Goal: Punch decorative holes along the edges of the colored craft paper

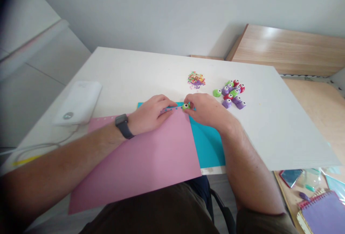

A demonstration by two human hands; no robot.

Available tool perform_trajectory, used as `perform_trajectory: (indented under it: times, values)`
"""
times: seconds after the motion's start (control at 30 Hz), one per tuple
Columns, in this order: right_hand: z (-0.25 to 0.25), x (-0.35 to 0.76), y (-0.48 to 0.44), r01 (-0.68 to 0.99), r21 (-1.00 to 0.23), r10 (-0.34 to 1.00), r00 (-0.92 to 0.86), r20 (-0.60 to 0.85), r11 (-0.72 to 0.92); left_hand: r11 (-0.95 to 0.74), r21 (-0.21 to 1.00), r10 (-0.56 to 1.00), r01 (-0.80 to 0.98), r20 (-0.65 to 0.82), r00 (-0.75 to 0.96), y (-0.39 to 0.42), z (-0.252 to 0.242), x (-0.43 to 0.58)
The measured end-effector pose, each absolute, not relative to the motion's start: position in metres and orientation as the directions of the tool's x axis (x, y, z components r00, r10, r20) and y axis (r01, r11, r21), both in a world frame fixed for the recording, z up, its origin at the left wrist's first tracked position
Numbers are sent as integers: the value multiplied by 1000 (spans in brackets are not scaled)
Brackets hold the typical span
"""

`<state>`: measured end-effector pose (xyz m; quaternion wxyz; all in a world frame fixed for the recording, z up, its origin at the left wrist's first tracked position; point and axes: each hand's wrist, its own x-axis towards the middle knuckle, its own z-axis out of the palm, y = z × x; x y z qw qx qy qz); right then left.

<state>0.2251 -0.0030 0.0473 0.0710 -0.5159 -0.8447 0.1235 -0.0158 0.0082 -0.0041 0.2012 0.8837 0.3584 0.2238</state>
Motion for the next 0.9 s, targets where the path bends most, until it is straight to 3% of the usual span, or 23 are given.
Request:
perform_trajectory:
  times: [0.5, 0.9]
  values:
    - [50, 225, -5, 855, -272, 887, -461, -11, 441, -690, 489, 699, 533, 258, 667, 8, -4, -16]
    - [65, 230, -11, 812, -347, 882, -446, 153, 470, -703, 462, 690, 540, 259, 676, 6, -2, -16]
